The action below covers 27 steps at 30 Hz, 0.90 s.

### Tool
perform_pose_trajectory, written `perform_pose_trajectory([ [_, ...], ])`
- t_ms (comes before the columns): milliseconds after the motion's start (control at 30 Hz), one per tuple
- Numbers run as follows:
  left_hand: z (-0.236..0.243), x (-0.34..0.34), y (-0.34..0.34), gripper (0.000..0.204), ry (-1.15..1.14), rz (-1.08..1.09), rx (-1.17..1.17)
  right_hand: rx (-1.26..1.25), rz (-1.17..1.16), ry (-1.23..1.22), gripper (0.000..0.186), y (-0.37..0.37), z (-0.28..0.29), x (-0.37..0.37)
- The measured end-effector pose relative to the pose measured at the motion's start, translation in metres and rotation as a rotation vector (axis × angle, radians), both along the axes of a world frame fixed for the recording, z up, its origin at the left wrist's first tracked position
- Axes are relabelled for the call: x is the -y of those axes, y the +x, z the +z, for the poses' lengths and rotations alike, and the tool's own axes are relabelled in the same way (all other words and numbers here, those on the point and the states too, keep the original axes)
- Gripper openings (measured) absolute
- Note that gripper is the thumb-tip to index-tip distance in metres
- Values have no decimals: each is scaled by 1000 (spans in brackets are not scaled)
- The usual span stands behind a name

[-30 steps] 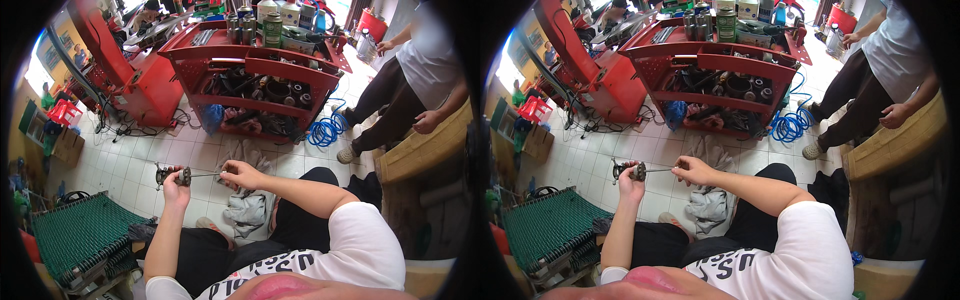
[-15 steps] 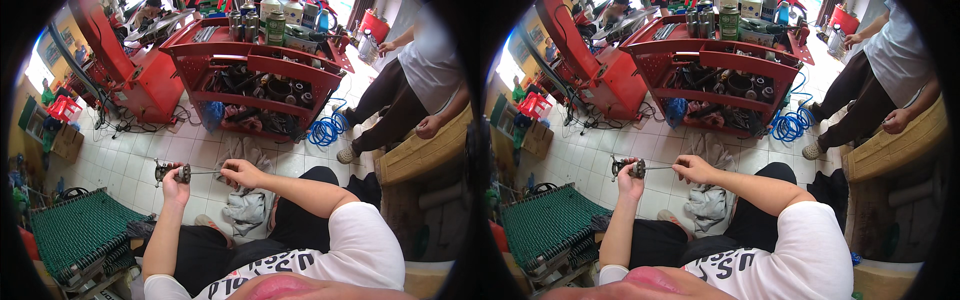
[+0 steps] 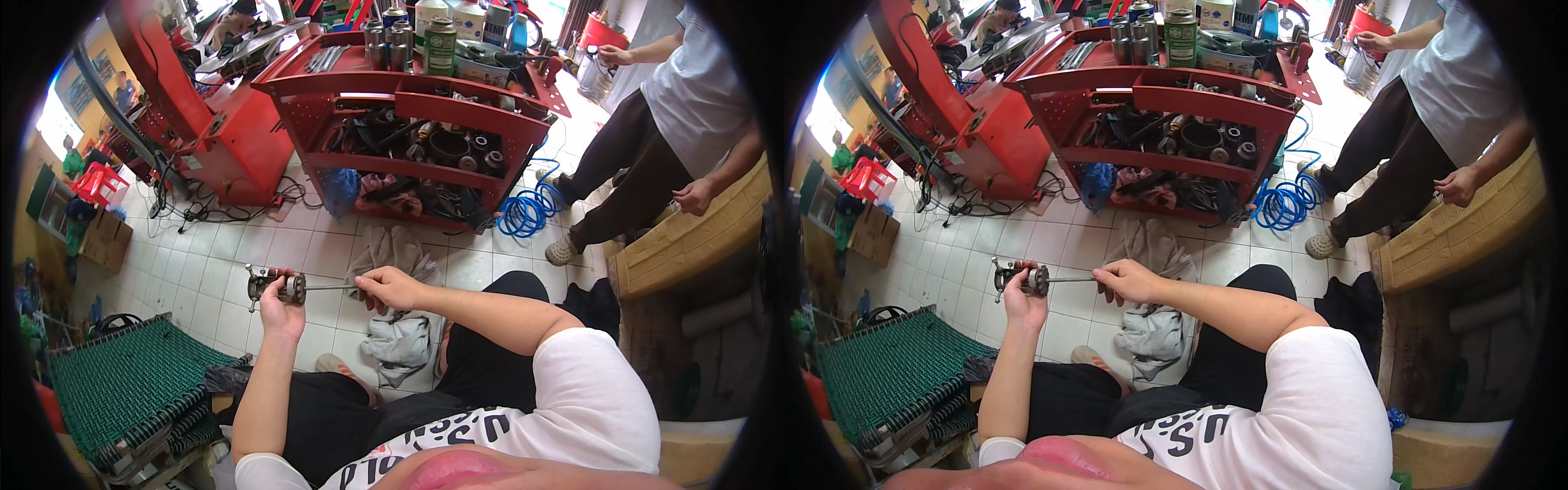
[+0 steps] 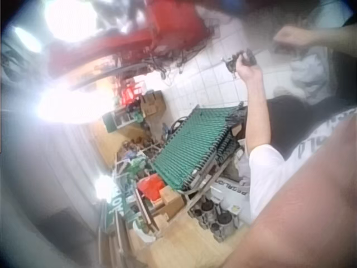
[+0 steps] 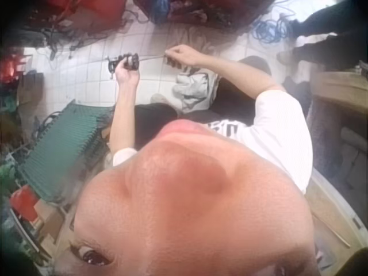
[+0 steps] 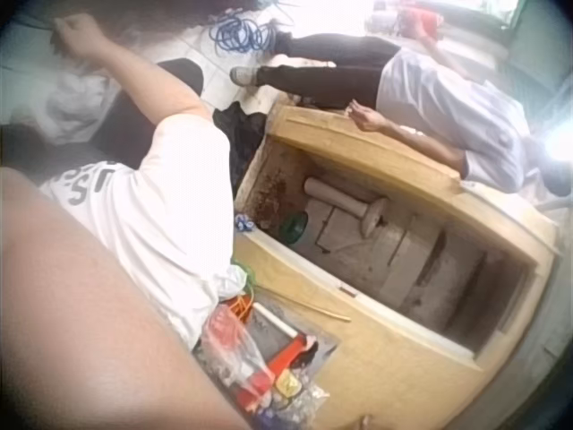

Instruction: The person cleans and handles a small metal engine component, possibly a carburetor, using their hands and a small tool to reach into narrow openings.

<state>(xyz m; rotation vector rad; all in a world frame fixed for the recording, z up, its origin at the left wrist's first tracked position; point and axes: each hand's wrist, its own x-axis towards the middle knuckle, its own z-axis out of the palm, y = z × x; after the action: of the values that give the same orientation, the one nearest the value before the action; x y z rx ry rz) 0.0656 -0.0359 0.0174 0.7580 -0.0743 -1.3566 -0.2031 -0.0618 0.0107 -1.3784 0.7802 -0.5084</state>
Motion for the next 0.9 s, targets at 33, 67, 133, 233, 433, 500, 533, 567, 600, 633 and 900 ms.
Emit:
perform_pose_trajectory([
  [33, -1, 0, 0, 23, -14, 1, -10, -5, 5, 3, 50, 0, -1, 0],
  [67, -1, 0, 1, 23, -27, 2, -20, -6, 2, 3, 50, 0, -2, 0],
  [133, -3, 2, 2, 23, -27, 3, -22, 9, 12, 16, 49, 1, -2, 0],
  [233, -9, 4, 7, 22, -34, 3, -18, 28, 5, 34, 47, 2, 1, -2],
  [433, -17, 13, 6, 26, -44, 17, -36, 22, -45, -66, 29, 2, 3, -4],
  [500, -12, 8, 7, 30, -45, 12, -34, 58, -50, -78, 29, 4, 2, -3],
  [533, -8, 6, 3, 30, -41, 5, -38, 86, -53, -81, 29, 4, 0, -3],
  [567, -4, 6, -1, 31, -27, 6, -10, 80, -57, -78, 29, 0, -6, -3],
  [600, -2, 7, -7, 32, -12, 9, 18, 67, -58, -92, 31, -5, -14, -1],
  [633, 0, 6, -8, 34, -11, 14, 6, 68, -52, -102, 33, -2, -14, -3],
  [900, 6, 1, -6, 36, -26, 5, 55, -34, 37, 120, 49, -1, -12, 0],
])
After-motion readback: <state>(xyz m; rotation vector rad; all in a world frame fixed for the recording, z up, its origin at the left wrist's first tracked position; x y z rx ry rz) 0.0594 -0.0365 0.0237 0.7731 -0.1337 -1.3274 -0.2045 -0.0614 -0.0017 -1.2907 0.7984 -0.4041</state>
